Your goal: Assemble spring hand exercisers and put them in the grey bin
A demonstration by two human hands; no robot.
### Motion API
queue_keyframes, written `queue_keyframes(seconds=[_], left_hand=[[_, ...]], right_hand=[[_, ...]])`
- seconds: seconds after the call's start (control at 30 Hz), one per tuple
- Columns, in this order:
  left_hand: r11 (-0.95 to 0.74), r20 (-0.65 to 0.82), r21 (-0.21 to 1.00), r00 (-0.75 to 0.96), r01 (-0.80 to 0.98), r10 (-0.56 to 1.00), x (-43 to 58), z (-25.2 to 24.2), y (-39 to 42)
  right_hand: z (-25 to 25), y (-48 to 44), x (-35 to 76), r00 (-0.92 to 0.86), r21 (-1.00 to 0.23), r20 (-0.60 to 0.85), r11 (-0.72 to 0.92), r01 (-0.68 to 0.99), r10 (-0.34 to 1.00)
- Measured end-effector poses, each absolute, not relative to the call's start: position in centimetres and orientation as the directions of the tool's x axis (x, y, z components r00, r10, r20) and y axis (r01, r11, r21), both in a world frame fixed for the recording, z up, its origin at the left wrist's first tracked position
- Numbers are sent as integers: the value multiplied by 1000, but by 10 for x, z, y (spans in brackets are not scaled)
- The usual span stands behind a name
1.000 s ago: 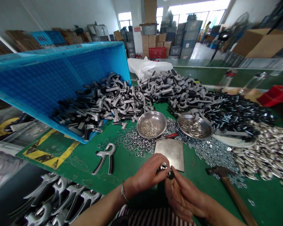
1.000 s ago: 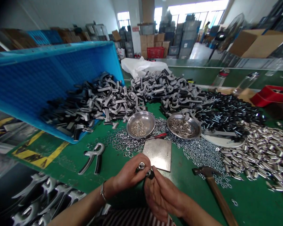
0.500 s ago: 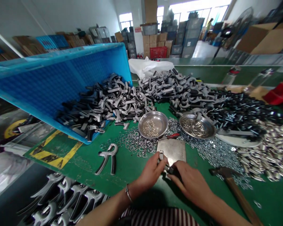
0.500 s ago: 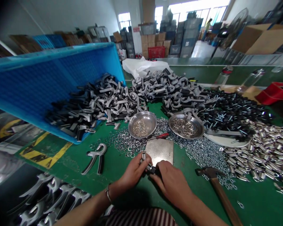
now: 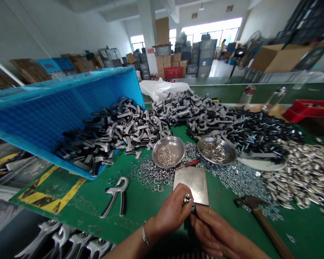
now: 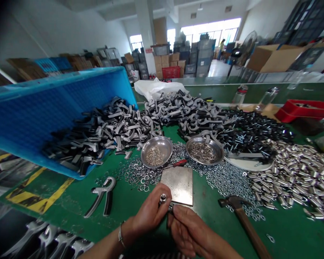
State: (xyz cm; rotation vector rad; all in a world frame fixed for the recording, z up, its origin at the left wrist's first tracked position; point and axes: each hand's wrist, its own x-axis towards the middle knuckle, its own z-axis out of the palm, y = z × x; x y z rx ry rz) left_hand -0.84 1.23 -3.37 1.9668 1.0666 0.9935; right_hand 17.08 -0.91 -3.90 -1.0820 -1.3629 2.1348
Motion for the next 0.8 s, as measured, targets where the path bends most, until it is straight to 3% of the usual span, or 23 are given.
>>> queue_keyframes(seconds=[0.17,0.27,0.33,0.43,0.53,0.63,0.67,0.7,0.8], left_hand=[[-354,181,791,362,499,914,-2,-35,29],[-419,72,605,477,677,876,13,-42,57],[-487,4,456,545,745,838,25,-47,76],[-515,43,369,539,774,841,33,-47,93],[-455,235,420,391,785,890,8,-39,102],[-169,343,567,-46,806,938,-50,-32,122],[-68,295,606,-144,793,944,-71,-32,133],[95,132,696,-257,712,958,-91,-33,143],[254,-127,757,-245,602,961,-128,-43,171]], right_hand=[[-42,-2,179,-420,-938,-226,-80,338,879],[-52,6,182,-430,-898,-304,-104,428,850],[-61,9,185,-375,-814,-293,-24,580,879],[-70,5,196,-349,-704,-274,60,708,896],[-71,-4,218,-387,-775,-284,28,632,877],[-60,-3,238,-428,-866,-249,-2,501,869],[-55,3,241,-436,-891,-231,-9,453,870],[-49,12,241,-429,-910,-205,-10,415,880],[-33,62,225,-362,-910,-18,135,392,932]])
